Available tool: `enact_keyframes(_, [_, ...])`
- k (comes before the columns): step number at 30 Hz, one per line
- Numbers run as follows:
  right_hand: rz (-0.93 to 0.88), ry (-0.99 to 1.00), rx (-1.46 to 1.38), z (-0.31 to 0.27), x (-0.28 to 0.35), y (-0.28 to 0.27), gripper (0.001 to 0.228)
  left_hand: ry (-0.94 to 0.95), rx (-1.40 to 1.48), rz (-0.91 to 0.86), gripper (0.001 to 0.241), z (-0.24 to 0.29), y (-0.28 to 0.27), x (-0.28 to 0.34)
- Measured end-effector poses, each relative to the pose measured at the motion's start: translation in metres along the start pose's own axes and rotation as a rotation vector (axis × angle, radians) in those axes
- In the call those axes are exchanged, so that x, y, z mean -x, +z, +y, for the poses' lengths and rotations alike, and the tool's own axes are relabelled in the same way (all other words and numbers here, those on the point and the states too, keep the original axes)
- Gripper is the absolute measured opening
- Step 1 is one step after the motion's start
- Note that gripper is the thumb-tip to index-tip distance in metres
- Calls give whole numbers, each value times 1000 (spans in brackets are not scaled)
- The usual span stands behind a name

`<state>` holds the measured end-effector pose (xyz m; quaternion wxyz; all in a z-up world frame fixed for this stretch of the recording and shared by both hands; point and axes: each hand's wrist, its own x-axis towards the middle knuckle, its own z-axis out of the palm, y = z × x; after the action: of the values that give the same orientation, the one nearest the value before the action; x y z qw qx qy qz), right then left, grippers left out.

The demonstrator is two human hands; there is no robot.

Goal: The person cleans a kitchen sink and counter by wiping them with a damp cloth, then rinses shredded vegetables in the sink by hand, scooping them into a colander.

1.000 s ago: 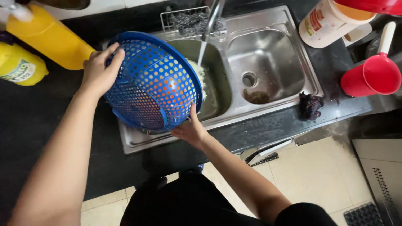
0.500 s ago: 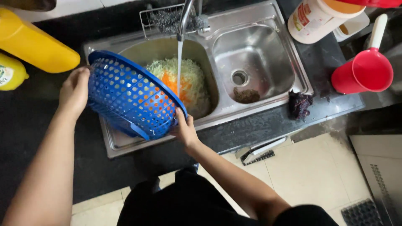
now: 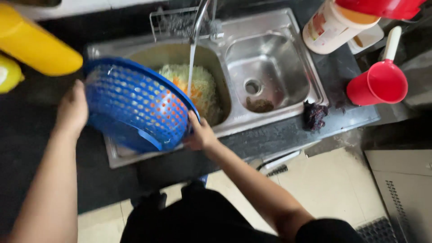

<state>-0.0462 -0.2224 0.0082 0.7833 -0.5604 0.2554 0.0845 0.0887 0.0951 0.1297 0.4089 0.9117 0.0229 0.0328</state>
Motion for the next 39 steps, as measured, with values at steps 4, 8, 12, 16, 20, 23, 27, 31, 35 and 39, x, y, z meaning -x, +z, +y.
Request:
enact_keyframes(4, [-126, 172, 85, -51, 26, -1, 81, -305, 7, -37, 65, 11, -29, 14])
enact_keyframes(8, [-399, 226, 296, -107, 66, -52, 93, -403, 100, -184, 62, 24, -56, 59])
enact_keyframes(12, [-301, 91, 622, -182, 87, -141, 97, -495, 150, -397, 64, 47, -47, 110])
enact_keyframes(16, [-42, -58, 866, -253, 120, -209, 58, -556, 267, -675, 65, 18, 1, 139])
enact_keyframes(20, [227, -421, 1062, -250, 120, -251, 43, -484, 180, -605, 65, -28, 56, 151])
enact_keyframes(23, [524, -612, 1002, -202, 78, -233, 48, -508, 72, -738, 63, 10, 65, 154])
enact_keyframes(27, [514, -542, 859, -81, 2, -250, 72, -416, 204, -809, 60, 27, 65, 152])
enact_keyframes(31, [472, -497, 1131, -11, -8, -239, 86, -397, 136, -734, 57, 8, 65, 149])
enact_keyframes(35, [492, -482, 1088, -22, 20, -196, 53, -413, 303, -681, 56, -2, 66, 151])
enact_keyframes(39, [495, -444, 1019, -10, 15, -173, 42, -445, 239, -689, 57, -12, 71, 154])
